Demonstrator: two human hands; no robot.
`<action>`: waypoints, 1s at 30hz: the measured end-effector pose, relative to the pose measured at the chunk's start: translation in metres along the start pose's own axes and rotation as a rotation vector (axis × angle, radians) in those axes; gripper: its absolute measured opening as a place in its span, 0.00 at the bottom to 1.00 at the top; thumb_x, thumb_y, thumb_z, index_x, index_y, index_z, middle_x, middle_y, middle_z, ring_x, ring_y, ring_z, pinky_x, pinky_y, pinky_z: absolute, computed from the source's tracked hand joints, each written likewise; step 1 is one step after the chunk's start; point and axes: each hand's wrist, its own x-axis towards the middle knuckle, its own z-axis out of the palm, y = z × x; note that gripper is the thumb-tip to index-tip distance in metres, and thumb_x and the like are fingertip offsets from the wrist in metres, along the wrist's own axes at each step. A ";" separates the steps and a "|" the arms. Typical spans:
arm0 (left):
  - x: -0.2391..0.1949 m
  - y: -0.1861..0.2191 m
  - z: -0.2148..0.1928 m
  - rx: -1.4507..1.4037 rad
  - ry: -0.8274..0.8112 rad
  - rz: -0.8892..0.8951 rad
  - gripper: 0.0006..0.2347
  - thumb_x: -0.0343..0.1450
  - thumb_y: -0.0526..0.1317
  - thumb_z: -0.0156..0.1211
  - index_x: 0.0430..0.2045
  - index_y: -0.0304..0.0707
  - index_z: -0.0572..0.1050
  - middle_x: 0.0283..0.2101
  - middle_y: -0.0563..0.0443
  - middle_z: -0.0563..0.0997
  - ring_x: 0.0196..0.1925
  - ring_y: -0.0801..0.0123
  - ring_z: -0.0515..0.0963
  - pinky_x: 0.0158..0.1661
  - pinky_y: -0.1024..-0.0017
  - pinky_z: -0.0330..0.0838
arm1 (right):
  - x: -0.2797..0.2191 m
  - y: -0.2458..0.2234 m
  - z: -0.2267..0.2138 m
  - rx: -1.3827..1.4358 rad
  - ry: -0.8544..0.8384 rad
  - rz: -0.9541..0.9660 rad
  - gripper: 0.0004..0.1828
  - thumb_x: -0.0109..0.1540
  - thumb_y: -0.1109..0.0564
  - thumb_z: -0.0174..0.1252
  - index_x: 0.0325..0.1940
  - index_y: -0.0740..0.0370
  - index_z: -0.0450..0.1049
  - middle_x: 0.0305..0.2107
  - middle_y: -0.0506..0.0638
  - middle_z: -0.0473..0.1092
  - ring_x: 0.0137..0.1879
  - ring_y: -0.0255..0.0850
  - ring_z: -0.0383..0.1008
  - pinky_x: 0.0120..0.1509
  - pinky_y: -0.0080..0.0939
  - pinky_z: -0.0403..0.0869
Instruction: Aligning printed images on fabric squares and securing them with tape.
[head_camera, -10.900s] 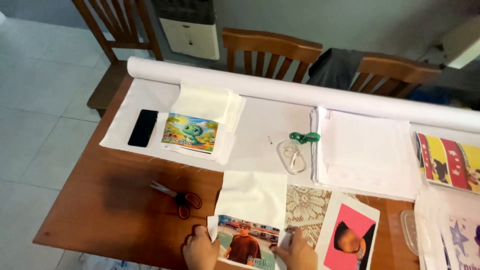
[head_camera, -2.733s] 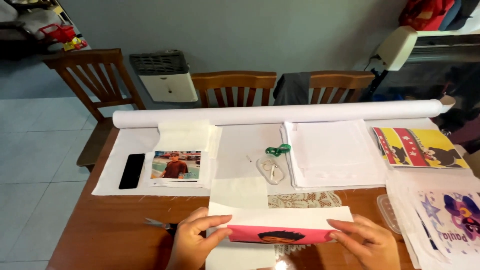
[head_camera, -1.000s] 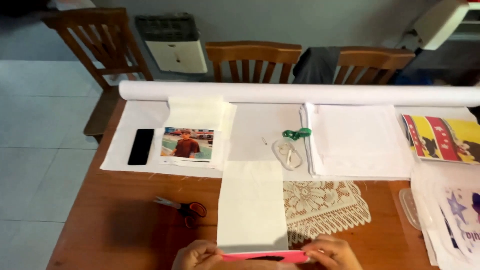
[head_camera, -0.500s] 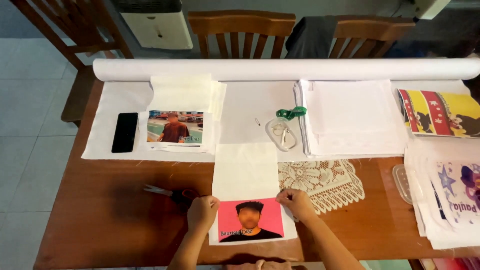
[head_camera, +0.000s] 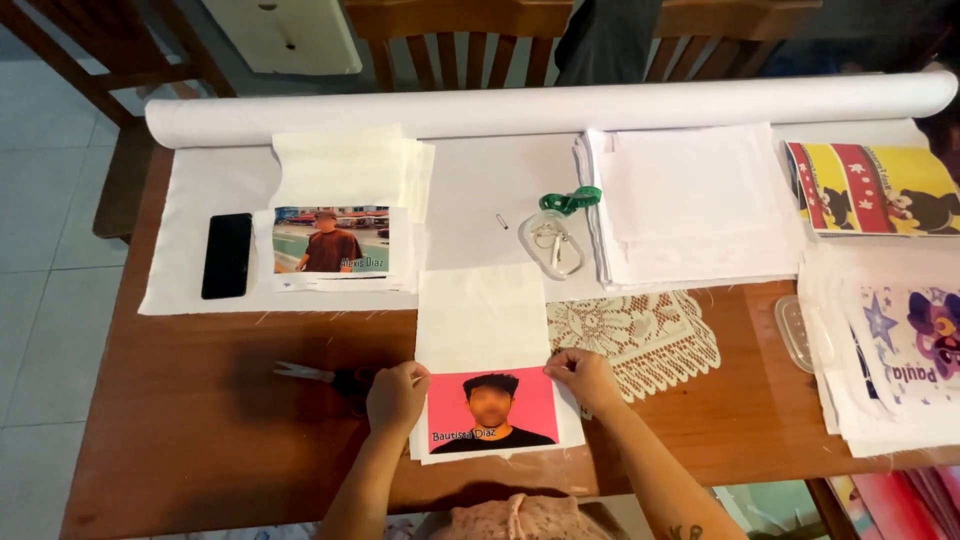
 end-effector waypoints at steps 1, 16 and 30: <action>-0.001 0.001 -0.001 0.003 0.009 -0.003 0.05 0.67 0.45 0.62 0.29 0.53 0.84 0.36 0.53 0.87 0.46 0.54 0.83 0.47 0.61 0.81 | -0.001 -0.001 0.000 -0.016 0.007 -0.002 0.09 0.56 0.48 0.70 0.38 0.49 0.87 0.36 0.54 0.82 0.46 0.53 0.82 0.52 0.48 0.78; 0.012 0.004 -0.003 0.029 -0.103 -0.116 0.06 0.67 0.47 0.63 0.33 0.55 0.83 0.41 0.52 0.87 0.51 0.54 0.83 0.47 0.59 0.81 | 0.013 0.002 0.004 -0.023 0.024 0.055 0.09 0.55 0.48 0.70 0.36 0.49 0.85 0.36 0.52 0.82 0.49 0.51 0.82 0.53 0.48 0.78; 0.010 0.014 -0.011 0.051 -0.142 -0.150 0.07 0.68 0.46 0.58 0.32 0.57 0.83 0.40 0.55 0.87 0.49 0.57 0.84 0.45 0.62 0.81 | 0.013 0.000 0.002 0.039 0.029 0.101 0.07 0.54 0.50 0.72 0.35 0.50 0.86 0.36 0.52 0.82 0.49 0.48 0.81 0.53 0.44 0.78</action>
